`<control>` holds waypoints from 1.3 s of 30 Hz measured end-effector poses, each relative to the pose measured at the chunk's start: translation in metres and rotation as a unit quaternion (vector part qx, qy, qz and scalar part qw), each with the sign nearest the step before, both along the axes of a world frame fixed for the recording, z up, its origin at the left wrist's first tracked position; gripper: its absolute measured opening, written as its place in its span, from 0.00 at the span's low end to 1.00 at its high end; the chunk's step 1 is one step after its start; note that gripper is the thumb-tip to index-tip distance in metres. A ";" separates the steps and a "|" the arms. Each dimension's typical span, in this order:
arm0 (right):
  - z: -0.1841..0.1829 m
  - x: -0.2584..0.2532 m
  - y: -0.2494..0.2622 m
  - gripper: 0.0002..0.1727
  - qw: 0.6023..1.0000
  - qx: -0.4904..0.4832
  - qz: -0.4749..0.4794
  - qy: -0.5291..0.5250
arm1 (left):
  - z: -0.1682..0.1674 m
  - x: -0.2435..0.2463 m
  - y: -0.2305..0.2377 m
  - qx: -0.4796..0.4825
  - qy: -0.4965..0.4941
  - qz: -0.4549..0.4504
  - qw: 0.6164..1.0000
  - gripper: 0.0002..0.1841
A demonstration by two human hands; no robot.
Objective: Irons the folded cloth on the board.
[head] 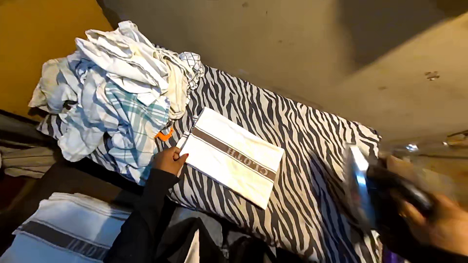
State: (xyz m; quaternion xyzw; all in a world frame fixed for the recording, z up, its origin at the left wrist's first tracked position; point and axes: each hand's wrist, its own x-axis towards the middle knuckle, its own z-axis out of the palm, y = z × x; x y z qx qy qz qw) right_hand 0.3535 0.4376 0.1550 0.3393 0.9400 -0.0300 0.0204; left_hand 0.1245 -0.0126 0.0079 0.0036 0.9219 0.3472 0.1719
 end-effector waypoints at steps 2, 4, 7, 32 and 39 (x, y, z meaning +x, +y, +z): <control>-0.007 -0.031 -0.062 0.26 0.993 0.000 0.114 0.001 | 0.001 -0.008 -0.007 -0.004 -0.006 -0.003 1.000 0.17; -0.028 -0.074 -0.124 0.25 0.981 -0.030 0.188 -0.030 | -0.005 -0.015 -0.015 0.002 -0.029 -0.007 1.000 0.16; -0.052 -0.149 -0.208 0.25 0.950 -0.114 0.236 -0.169 | -0.009 -0.016 -0.016 0.034 -0.040 -0.014 0.999 0.17; -0.065 -0.210 -0.255 0.20 0.930 -0.094 0.313 -0.170 | -0.018 0.059 -0.005 0.118 0.445 0.012 0.888 0.15; -0.072 -0.253 -0.223 0.16 0.961 -0.058 0.243 -0.116 | -0.103 0.052 -0.007 -0.048 0.456 -0.075 0.885 0.25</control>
